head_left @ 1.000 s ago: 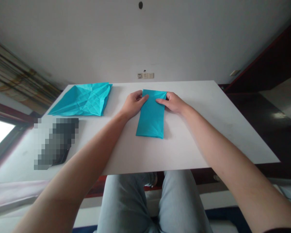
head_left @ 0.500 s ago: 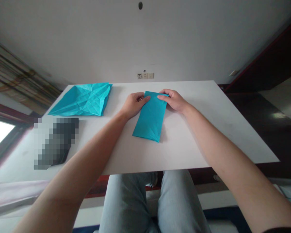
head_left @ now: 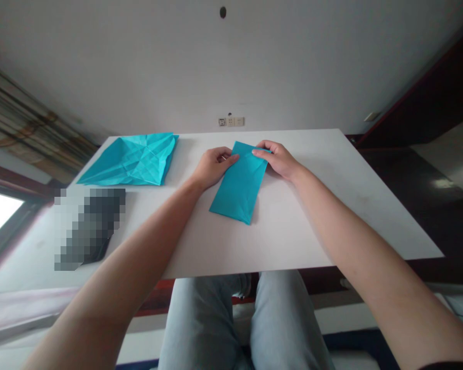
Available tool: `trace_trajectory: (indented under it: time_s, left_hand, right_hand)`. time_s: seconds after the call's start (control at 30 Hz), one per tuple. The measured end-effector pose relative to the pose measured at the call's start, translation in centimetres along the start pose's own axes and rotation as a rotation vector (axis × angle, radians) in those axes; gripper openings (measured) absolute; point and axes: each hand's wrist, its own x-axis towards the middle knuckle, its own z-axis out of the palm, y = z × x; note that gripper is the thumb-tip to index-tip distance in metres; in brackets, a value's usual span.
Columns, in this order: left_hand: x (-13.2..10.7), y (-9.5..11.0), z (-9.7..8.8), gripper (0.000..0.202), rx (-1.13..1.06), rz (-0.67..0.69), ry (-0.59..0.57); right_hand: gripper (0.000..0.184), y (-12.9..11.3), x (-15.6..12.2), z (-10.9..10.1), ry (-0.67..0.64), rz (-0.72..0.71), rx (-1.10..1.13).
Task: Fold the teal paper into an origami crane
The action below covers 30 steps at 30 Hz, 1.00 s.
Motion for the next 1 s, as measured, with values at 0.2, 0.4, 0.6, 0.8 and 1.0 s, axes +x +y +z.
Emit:
trace_trajectory:
  time_s: [0.2,0.4,0.6,0.8,1.0]
  left_hand:
    - [-0.19,0.41,-0.01,0.056,-0.005,-0.031,-0.027]
    - [-0.28,0.79,-0.12,0.054,0.042,-0.033,-0.016]
    - [-0.34,1.07,-0.07,0.054,0.055,-0.031,-0.031]
    - [-0.25,0.78,-0.13,0.057,0.033,-0.065,-0.027]
    - [-0.14,0.81,-0.53,0.055,0.121,-0.019,-0.072]
  right_hand:
    - [0.048,0.28,0.14,-0.18,0.003,-0.001,0.074]
    - [0.043,0.28,0.16,-0.30,0.010,-0.033,0.054]
    - [0.062,0.10,-0.16,0.12,-0.093,0.013,0.055]
    - [0.069,0.27,0.05,-0.10,-0.032,0.006,0.069]
    - [0.078,0.50,0.50,-0.28,0.108,-0.019,0.166]
